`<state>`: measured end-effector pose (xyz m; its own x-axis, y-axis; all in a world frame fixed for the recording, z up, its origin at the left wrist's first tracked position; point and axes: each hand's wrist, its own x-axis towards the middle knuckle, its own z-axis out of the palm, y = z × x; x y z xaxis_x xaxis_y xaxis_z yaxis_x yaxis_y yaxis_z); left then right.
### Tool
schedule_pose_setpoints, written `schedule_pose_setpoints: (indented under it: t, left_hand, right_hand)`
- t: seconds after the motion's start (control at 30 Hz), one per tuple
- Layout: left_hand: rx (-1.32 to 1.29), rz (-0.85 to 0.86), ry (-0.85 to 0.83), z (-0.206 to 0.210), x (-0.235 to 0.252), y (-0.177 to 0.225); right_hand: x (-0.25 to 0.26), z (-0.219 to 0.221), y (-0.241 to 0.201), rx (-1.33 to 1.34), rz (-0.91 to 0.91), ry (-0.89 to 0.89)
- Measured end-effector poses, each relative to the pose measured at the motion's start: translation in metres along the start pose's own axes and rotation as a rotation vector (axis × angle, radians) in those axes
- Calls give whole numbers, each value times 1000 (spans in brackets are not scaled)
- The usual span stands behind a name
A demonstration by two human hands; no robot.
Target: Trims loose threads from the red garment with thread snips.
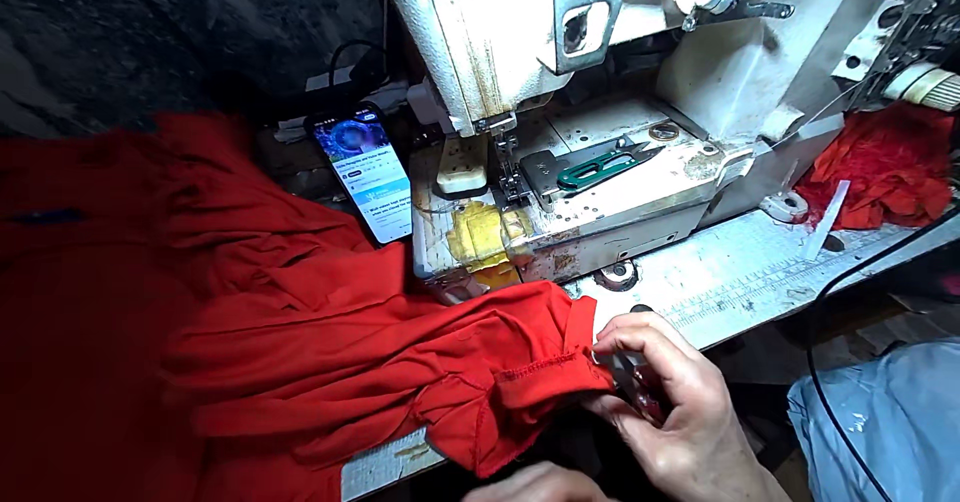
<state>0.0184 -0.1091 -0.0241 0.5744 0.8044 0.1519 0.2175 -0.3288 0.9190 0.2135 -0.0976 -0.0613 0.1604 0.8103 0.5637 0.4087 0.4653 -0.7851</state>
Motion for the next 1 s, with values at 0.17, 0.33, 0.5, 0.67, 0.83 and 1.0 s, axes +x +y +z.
schedule_pose_setpoints:
  t: [0.17, 0.33, 0.5, 0.67, 0.83, 1.0]
  left_hand:
    - [-415, -131, 191, 2, 22, 14]
    - [-835, -76, 396, 33, 39, 8]
    - [-890, -129, 621, 29, 57, 13]
    - [-915, -142, 612, 26, 62, 11]
    - [-866, -135, 609, 29, 59, 10]
    - [-920, -138, 622, 28, 60, 9]
  right_hand:
    - [-5, 13, 4, -15, -42, 201]
    - [-5, 14, 4, -2, -162, 210]
    - [-8, 13, -7, 258, -10, 151]
    - [-6, 2, -3, 233, -13, 156]
    - [13, 9, 1, 71, -237, 158]
    - [20, 15, 6, 184, -156, 179]
